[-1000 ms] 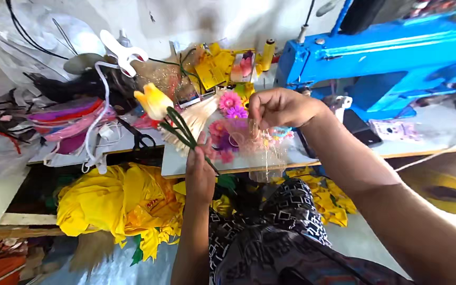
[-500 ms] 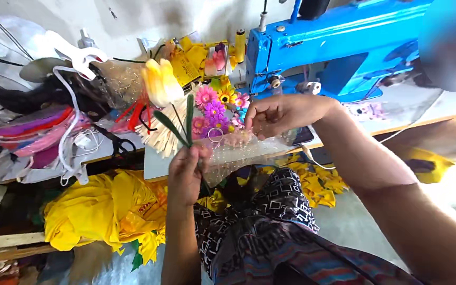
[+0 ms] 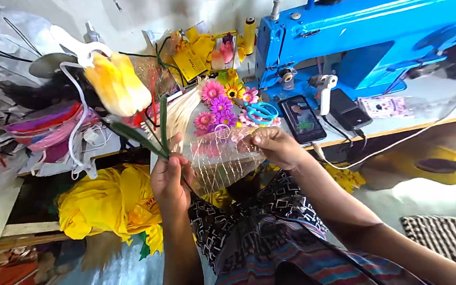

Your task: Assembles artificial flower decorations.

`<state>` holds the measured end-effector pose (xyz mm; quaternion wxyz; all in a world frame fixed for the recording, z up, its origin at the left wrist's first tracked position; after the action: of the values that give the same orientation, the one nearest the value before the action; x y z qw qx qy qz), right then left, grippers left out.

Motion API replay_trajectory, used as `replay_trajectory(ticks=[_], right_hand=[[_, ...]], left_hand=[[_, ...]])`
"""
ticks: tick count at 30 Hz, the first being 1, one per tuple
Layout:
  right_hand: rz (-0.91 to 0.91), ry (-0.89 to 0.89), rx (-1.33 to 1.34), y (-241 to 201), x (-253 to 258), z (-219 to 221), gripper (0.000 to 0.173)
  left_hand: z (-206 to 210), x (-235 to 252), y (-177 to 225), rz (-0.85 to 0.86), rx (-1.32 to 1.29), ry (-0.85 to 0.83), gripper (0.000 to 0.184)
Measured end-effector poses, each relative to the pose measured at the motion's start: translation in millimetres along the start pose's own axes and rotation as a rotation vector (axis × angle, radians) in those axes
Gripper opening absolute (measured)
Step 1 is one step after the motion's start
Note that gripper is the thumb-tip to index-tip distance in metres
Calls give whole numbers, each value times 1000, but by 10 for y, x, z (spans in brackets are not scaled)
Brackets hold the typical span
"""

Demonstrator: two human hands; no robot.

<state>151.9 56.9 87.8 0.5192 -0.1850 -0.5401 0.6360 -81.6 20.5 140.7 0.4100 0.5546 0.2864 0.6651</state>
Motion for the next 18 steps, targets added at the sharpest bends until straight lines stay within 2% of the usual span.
replay_trajectory(ticks=[1, 3, 6, 8, 12, 18], right_hand=[[-81, -15, -47, -130, -10, 23, 15], [-153, -101, -65, -259, -34, 76, 14], [81, -98, -47, 21, -52, 77, 18], [191, -69, 8, 198, -21, 75, 18], [258, 189, 94, 287, 4, 92, 19], [237, 229, 52, 303, 5, 86, 23]], left_hand=[[-2, -34, 38, 36, 5, -30, 21], [-9, -86, 40, 68, 2, -61, 24], [-57, -176, -245, -42, 87, -8, 32], [-45, -206, -394, -65, 155, 23, 29], [-58, -236, -435, 11, 249, 135, 21], [-119, -225, -348, 17, 230, 221, 26]])
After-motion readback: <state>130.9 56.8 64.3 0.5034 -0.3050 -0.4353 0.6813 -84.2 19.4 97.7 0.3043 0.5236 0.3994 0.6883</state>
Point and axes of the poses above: each hand's wrist, its own x-axis towards the middle knuckle, its own z-axis out of the palm, y = z × x, the point moved 8 cm from there along x, towards the middle knuckle, and after that the axes turned 1 degree about x, right-handed, at the moved point
